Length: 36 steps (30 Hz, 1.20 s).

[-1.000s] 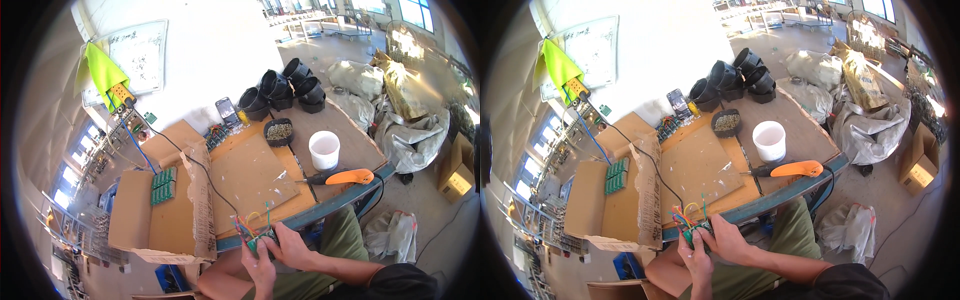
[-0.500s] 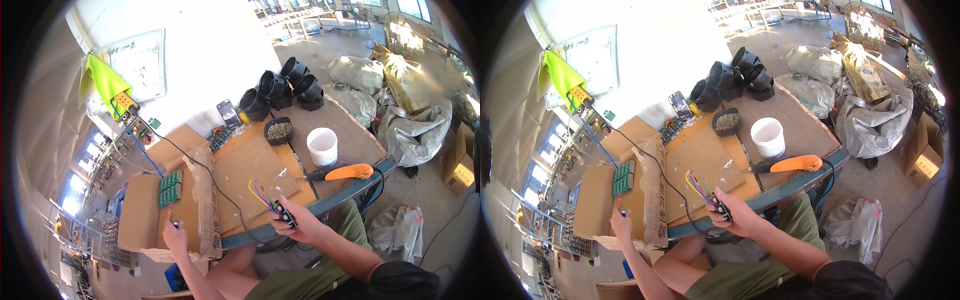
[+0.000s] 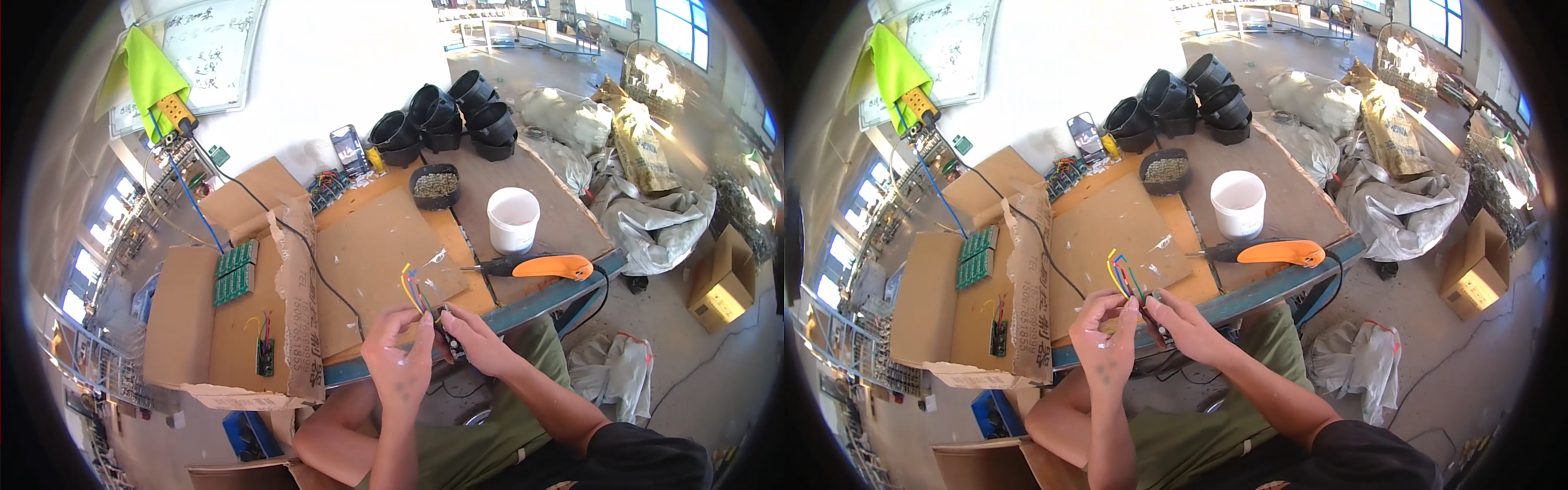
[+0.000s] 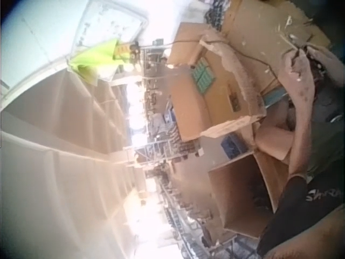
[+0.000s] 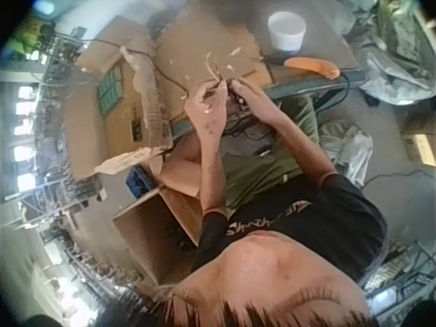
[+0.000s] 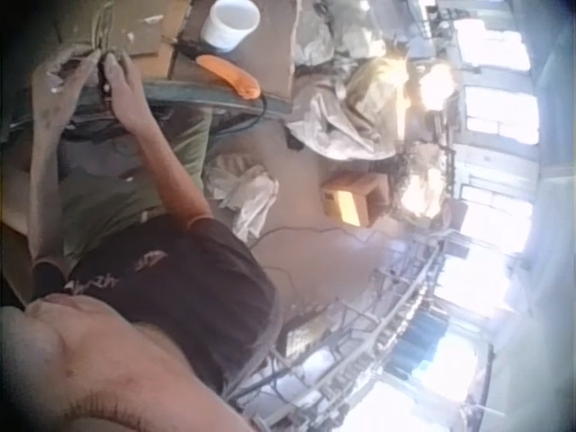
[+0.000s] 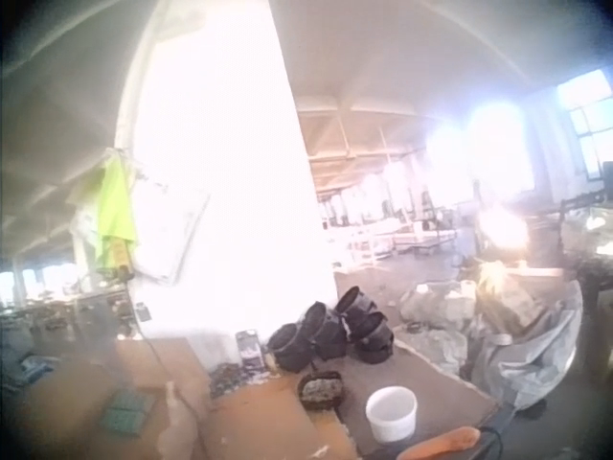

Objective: The person assembles electronic components by applying a white substance from a cup using a small spoon to a circuit board and then securing the board into a black plastic housing using a power screwdriver.

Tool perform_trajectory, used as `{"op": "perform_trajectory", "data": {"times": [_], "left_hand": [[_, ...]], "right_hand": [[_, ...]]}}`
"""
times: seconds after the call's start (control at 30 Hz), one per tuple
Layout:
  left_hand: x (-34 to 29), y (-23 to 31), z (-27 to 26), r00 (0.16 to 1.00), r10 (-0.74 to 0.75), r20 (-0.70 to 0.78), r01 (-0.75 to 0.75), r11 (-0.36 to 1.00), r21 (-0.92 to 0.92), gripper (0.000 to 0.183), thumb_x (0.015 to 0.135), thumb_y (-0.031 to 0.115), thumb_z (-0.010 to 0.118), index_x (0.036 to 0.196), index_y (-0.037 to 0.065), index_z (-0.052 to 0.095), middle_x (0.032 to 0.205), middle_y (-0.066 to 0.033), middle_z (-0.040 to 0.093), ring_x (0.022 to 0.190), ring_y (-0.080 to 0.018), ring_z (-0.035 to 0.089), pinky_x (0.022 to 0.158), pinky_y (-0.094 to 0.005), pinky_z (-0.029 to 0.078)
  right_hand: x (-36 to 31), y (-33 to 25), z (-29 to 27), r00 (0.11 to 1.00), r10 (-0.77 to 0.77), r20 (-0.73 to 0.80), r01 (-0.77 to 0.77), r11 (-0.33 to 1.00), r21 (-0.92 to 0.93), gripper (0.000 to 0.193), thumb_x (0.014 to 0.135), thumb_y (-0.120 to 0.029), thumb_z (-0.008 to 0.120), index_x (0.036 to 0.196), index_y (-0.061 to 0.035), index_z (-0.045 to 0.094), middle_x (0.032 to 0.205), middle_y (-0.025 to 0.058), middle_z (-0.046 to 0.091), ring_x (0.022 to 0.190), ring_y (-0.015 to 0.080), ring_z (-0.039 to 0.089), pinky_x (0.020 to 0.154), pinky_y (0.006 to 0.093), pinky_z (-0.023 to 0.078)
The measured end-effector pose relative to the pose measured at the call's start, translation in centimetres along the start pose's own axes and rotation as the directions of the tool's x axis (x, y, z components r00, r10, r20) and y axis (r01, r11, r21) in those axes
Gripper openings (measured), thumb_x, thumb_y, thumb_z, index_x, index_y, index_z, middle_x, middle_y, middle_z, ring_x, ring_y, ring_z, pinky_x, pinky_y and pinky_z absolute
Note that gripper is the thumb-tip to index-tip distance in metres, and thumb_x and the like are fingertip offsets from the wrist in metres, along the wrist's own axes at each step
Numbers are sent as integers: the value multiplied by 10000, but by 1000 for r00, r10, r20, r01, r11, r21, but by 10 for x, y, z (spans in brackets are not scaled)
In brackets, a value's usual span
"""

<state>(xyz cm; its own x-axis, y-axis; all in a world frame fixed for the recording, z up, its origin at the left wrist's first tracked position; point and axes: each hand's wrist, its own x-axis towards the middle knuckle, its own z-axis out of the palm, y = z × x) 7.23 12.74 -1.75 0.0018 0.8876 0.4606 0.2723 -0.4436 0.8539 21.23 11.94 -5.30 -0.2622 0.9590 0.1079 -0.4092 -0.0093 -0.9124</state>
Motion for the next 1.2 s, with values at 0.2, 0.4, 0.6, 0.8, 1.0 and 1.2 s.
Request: {"op": "perform_trajectory", "data": {"times": [0.2, 0.4, 0.6, 0.8, 1.0, 1.2], "left_hand": [[-4, 0, 6, 989, -149, -4, 148, 984, -99, 98, 886, 39, 700, 901, -53, 670, 803, -92, 660, 690, -144, 620, 698, -279, 507], [-37, 20, 17, 969, 108, -221, -66, 980, 189, 55, 892, -32, 670, 925, -75, 657, 812, -131, 688, 720, -135, 632, 689, -259, 505], [-71, 18, 33, 840, 540, 54, -541, 826, 156, 165, 757, -104, 714, 889, -11, 682, 843, -138, 694, 734, -268, 674, 692, -320, 547], [-34, 14, 7, 952, -67, -299, -49, 930, -363, 264, 995, 214, 552, 985, -12, 689, 921, -109, 714, 835, -202, 658, 790, -300, 512], [22, -21, 22, 921, -361, 145, 388, 822, -417, 242, 984, 124, 592, 1079, -69, 703, 962, -95, 729, 861, -143, 644, 809, -272, 494], [-49, 22, 27, 956, 280, -86, -260, 946, 192, 118, 912, 12, 618, 929, -43, 722, 813, -118, 719, 760, -188, 692, 696, -293, 543]], "right_hand": [[0, 21, -6, 998, -63, -6, 62, 994, -84, 301, 1081, -257, 401, 1152, -7, 553, 862, 2, 530, 779, 61, 472, 687, 233, 416], [-2, 18, 2, 958, -188, -217, 129, 957, -258, 325, 1079, -262, 405, 1159, 10, 563, 899, 23, 582, 838, 67, 519, 753, 237, 438], [10, 25, -12, 972, 55, -230, 33, 931, 363, 435, 1073, -439, 361, 1115, -54, 559, 841, 13, 520, 713, 112, 479, 616, 270, 398], [1, 19, -25, 989, 55, 136, -126, 798, 589, 519, 1036, -552, 358, 1125, -72, 535, 871, 14, 492, 712, 135, 467, 612, 282, 395], [-5, 15, -20, 956, 251, 150, -291, 756, 586, 493, 1031, -513, 334, 1026, -76, 564, 789, 22, 505, 652, 157, 484, 553, 283, 393], [-1, 23, -16, 950, 168, -262, -59, 925, 376, 462, 1069, -498, 351, 1017, -74, 530, 838, 26, 511, 745, 131, 500, 633, 280, 421]]}}
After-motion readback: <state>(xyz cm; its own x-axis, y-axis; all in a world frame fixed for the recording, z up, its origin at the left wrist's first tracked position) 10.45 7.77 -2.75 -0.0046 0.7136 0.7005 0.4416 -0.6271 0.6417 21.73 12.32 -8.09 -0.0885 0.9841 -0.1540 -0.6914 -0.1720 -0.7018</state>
